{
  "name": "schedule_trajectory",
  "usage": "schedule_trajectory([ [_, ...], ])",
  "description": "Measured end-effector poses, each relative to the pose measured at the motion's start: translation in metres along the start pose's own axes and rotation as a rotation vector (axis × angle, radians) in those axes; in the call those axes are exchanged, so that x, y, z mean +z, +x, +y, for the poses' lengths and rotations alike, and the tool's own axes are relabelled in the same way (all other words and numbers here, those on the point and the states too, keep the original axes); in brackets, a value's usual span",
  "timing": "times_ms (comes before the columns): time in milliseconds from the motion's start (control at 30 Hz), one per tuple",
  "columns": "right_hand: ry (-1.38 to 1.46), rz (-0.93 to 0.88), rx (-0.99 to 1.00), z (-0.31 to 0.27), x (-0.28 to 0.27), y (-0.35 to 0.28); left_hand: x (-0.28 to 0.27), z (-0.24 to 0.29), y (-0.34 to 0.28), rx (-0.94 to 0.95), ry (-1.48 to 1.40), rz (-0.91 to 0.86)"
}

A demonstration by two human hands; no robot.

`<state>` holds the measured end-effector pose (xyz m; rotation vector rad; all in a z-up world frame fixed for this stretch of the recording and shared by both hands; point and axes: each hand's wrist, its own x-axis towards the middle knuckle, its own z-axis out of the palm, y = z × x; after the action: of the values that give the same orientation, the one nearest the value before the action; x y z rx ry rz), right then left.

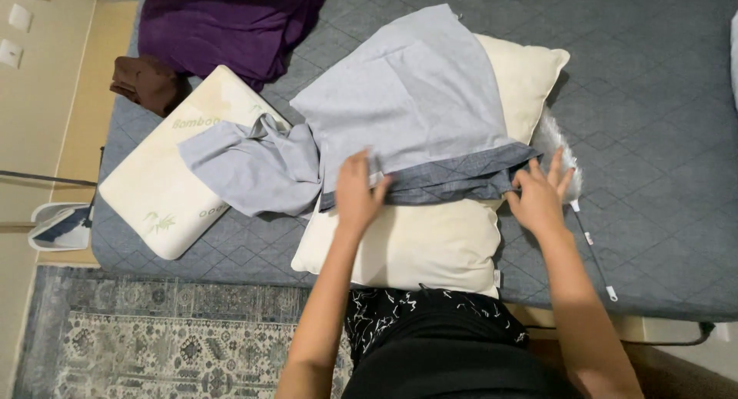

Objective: The person dusts a white pillow with a feather duster, then places a gray pillowcase over the pillow and adjusts it by hand.

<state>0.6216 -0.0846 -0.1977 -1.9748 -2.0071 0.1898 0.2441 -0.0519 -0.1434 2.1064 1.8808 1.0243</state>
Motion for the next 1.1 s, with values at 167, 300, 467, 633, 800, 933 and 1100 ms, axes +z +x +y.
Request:
schedule_trajectory([
  [167, -0.129, -0.047, 0.023, -0.003, -0.032, 0.002, 0.052, 0.003, -0.002, 0.195, -0.041, -0.033],
  [300, -0.104, -0.022, -0.019, 0.011, -0.031, -0.005, 0.047, -0.001, 0.009, 0.086, -0.12, -0.071],
  [467, 0.071, -0.05, -0.009, -0.037, -0.034, -0.004, 0.003, 0.034, 0.036, 0.055, -0.384, 0.101],
  [633, 0.261, 0.175, -0.196, -0.158, -0.057, -0.008, -0.002, 0.063, 0.024, -0.127, -0.64, 0.129],
  [800, 0.478, 0.323, -0.262, -0.187, 0.001, -0.018, -0.007, 0.083, 0.0, -0.177, -0.763, 0.136],
  [933, 0.48, 0.267, -0.355, -0.149, 0.096, -0.006, -0.022, 0.096, -0.035, -0.059, -0.917, -0.127],
  [1100, 0.629, 0.165, -0.328, -0.133, 0.107, 0.008, -0.035, 0.127, -0.09, -0.151, -1.534, -0.762],
])
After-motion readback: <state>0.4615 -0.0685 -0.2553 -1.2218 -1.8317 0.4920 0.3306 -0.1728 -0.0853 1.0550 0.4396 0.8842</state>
